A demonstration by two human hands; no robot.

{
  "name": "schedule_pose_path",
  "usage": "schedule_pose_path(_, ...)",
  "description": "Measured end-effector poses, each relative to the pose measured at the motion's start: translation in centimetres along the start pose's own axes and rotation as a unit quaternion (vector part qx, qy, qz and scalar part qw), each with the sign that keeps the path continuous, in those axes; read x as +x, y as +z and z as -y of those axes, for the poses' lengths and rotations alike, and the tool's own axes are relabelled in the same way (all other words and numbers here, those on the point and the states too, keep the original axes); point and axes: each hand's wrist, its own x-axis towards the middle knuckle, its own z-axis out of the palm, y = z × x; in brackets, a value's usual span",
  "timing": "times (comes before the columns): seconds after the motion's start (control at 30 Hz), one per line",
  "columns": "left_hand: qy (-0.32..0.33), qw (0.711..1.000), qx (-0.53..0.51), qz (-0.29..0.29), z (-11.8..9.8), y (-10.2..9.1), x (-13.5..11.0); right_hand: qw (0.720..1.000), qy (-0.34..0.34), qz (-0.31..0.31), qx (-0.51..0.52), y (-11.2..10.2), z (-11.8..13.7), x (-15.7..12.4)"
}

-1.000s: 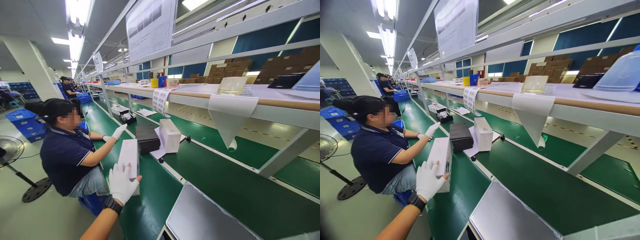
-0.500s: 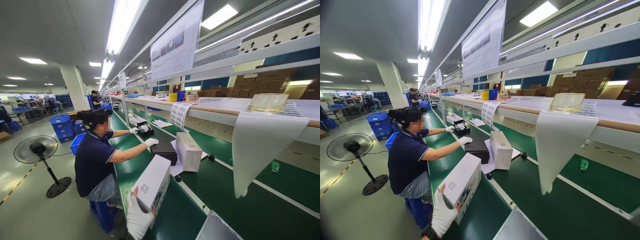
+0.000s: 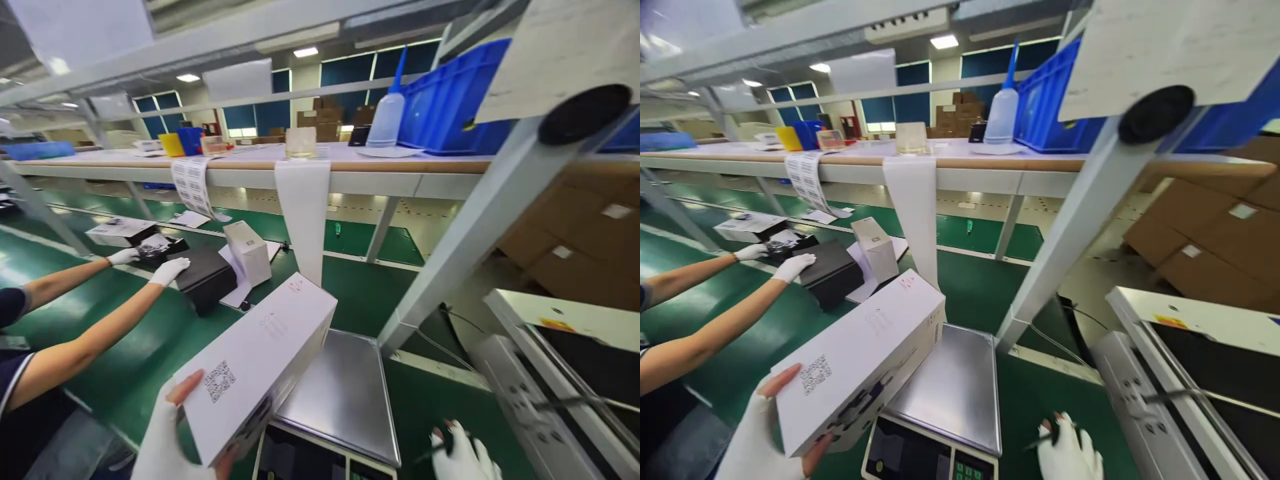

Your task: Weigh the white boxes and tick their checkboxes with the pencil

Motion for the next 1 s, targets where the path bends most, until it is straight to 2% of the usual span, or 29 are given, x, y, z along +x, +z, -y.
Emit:
schedule_pose_path(0.07,-0.006,0.999,0.023,0.024,-2.2,2.5,-1.2,1.000,-0.008,0.018,-0.002,-0.8,0.9,-0.2)
schedule_pose_path(0.13,-0.036,0.998,-0.003,0.056,-3.6,4.0,-2.1,1.000,-0.007,0.024,-0.002,-1.6,1.8,-0.5)
schedule_pose_path(0.23,-0.097,0.977,-0.127,0.139,-3.4,4.7,-1.8,1.000,-0.004,0.023,-0.014,-2.1,2.3,-0.9)
schedule_pose_path(0.27,-0.129,0.968,-0.151,0.156,-2.6,4.7,-1.4,0.999,-0.009,0.025,-0.018,-2.0,2.3,-0.9)
schedule_pose_path(0.33,-0.193,0.959,-0.134,0.156,0.3,5.1,-0.7,0.999,-0.019,0.033,-0.022,-1.9,1.8,-1.1)
schedule_pose_path(0.43,-0.267,0.951,-0.044,0.150,6.8,6.2,-1.0,0.999,-0.027,0.039,-0.015,-1.6,1.0,-1.2)
schedule_pose_path(0.53,-0.314,0.919,0.134,0.195,13.2,6.8,-2.7,0.999,-0.030,0.032,0.016,-1.5,0.4,-1.3)
schedule_pose_path(0.6,-0.305,0.893,0.245,0.221,16.1,6.7,-3.8,0.998,-0.024,0.028,0.060,-1.4,0.2,-1.5)
schedule_pose_path(0.67,-0.288,0.882,0.283,0.244,17.4,6.5,-4.5,0.994,-0.017,0.027,0.103,-1.5,0.3,-1.9)
schedule_pose_path(0.8,-0.269,0.880,0.286,0.266,17.6,6.4,-5.0,0.983,0.025,0.046,0.178,-2.0,0.8,-3.1)
schedule_pose_path(0.9,-0.276,0.885,0.279,0.249,17.5,6.6,-4.9,0.968,0.051,0.080,0.230,-2.7,1.8,-3.7)
schedule_pose_path(1.0,-0.292,0.908,0.210,0.214,16.9,6.8,-4.1,0.948,0.052,0.087,0.302,-3.9,3.7,-3.1)
